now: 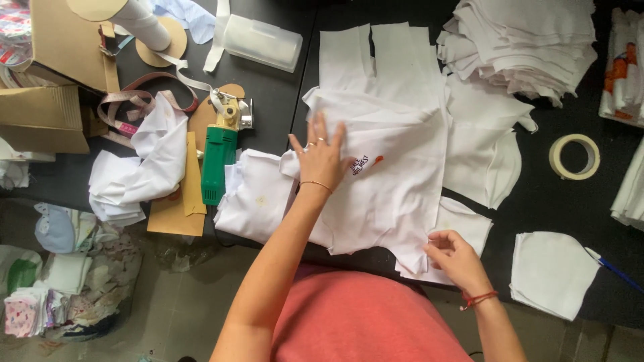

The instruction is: The person folds white fabric pieces on a table, stacks them, and places some into a red shopping bag. They also retrieve and use cardboard templates to align fabric pieces before folding.

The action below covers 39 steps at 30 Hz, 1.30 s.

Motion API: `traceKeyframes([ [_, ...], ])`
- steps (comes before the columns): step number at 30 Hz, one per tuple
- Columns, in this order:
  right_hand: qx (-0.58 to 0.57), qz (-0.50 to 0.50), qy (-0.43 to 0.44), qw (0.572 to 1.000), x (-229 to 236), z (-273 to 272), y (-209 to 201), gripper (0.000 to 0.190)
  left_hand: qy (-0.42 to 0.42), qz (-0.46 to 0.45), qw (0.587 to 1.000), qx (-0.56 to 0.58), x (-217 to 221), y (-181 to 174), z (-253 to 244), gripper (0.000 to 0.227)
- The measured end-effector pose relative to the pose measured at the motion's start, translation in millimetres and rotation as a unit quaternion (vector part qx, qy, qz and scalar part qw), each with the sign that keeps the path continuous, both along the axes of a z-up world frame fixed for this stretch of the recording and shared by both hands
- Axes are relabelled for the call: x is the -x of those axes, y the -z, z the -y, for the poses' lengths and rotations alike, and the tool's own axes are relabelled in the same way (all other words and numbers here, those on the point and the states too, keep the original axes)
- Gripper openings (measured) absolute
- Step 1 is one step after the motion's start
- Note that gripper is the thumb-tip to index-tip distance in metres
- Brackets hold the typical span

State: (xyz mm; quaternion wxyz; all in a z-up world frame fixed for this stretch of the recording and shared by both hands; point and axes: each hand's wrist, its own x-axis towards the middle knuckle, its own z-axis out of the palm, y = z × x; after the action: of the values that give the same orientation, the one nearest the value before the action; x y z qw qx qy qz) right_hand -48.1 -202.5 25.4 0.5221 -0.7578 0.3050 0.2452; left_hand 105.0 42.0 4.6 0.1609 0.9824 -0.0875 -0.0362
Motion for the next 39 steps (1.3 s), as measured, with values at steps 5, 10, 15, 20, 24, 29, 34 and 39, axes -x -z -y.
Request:
traceKeyframes([
  [5, -0.031, -0.052, 0.035, 0.998, 20.3, -5.3, -1.6, 0.046, -0.054, 0.129, 0.990, -0.031, 23.0, -7.2, 15.8, 0.065],
  [10, 0.136, -0.104, -0.091, 0.981, 19.1, -1.5, 9.5, 0.038, 0.280, 0.012, 0.940, 0.197, 105.3, 4.0, 49.1, 0.050],
  [15, 0.190, -0.140, -0.138, 0.962, 3.8, -19.2, -20.7, 0.037, 0.339, -0.059, 0.935, 0.087, 120.7, 9.8, 54.4, 0.086],
  [20, 0.209, -0.130, -0.197, 0.949, 10.1, -12.4, 8.6, 0.029, 0.336, -0.076, 0.936, 0.074, 119.7, 7.5, 47.7, 0.092],
  [24, -0.010, -0.016, -0.081, 0.997, 0.8, -25.3, -24.3, 0.017, 0.287, -0.089, 0.942, 0.153, 122.1, 3.8, 51.7, 0.089],
  [29, -0.174, 0.136, 0.037, 0.974, -19.9, -45.5, -61.8, 0.022, 0.041, -0.170, 0.899, 0.401, 83.4, -6.2, 42.5, 0.034],
  [34, -0.036, 0.144, 0.004, 0.989, -20.6, -30.6, -56.1, 0.024, -0.206, -0.038, 0.780, 0.590, 1.7, -6.6, -1.1, 0.032],
  [39, -0.046, 0.130, 0.004, 0.991, -8.2, -17.6, -31.1, 0.021, -0.286, -0.086, 0.721, 0.626, -57.4, 31.7, -47.2, 0.024],
])
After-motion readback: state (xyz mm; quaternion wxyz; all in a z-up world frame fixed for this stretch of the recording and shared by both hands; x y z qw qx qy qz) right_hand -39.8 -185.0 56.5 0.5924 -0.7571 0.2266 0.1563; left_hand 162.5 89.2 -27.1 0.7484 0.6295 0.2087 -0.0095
